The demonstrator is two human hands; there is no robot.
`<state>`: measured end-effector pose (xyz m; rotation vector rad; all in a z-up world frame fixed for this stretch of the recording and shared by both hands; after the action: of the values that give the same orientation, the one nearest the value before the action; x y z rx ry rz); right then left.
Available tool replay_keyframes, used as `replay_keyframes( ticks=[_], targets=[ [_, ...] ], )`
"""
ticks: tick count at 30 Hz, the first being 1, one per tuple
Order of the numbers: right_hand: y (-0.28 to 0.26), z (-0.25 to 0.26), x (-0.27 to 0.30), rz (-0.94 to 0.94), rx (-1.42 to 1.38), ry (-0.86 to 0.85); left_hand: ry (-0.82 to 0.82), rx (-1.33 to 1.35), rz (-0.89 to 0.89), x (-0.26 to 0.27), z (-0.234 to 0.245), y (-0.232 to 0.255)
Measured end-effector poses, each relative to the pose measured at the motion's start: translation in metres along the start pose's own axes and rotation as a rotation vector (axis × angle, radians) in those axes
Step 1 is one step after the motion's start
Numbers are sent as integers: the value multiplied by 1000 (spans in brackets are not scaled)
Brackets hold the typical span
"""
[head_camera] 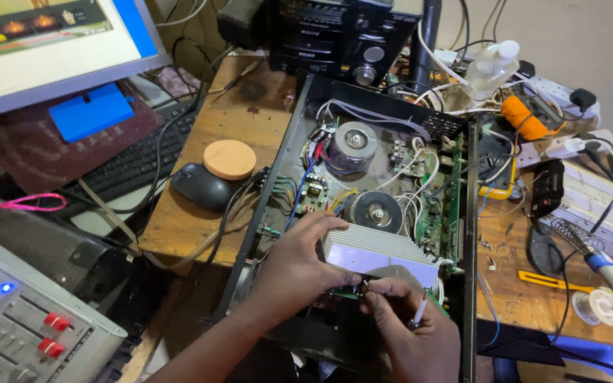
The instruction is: The person holds a green circuit board with a large aluminum heatsink and uses a screwdriver to tighten screws on the board. The person rotates the board to access different sides and continues to adjust the screws throughout the clip.
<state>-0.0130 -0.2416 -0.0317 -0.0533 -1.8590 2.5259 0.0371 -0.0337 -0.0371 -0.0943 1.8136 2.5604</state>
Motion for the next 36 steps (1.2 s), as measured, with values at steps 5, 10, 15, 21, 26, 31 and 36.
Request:
replay_keyframes(
  ticks=[5,10,15,21,26,31,36],
  targets=[
    [-23,-6,3,-173,182,112,13,11,-51,4,0,2],
    [-23,-8,5,-99,316,184,4,-31,-24,2,-5,-8],
    [-32,-6,5,-18,401,151,-20,-7,45,2,-2,-4],
    [-18,-5,-2,37,162,36,26,-7,-48,2,-3,-3],
    [-34,-8,1,0,247,111,8,-5,-32,3,-2,0],
    [-25,-3,-1,-101,270,35,-8,-37,-4,3,-2,-2],
    [-39,-5,1,-136,392,45,-2,-23,-13,4,-1,1]
  ],
)
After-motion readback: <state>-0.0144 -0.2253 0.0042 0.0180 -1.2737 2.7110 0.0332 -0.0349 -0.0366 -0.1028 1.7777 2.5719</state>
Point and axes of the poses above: each hand's wrist, its own x-axis away from the middle knuckle, its own z-axis out of the back of the hand, y = z × x, the point moved 4 cm from there along -x, towards the middle knuckle, and after that the axes turned 3 degrees about x, right-handed, at the moved point
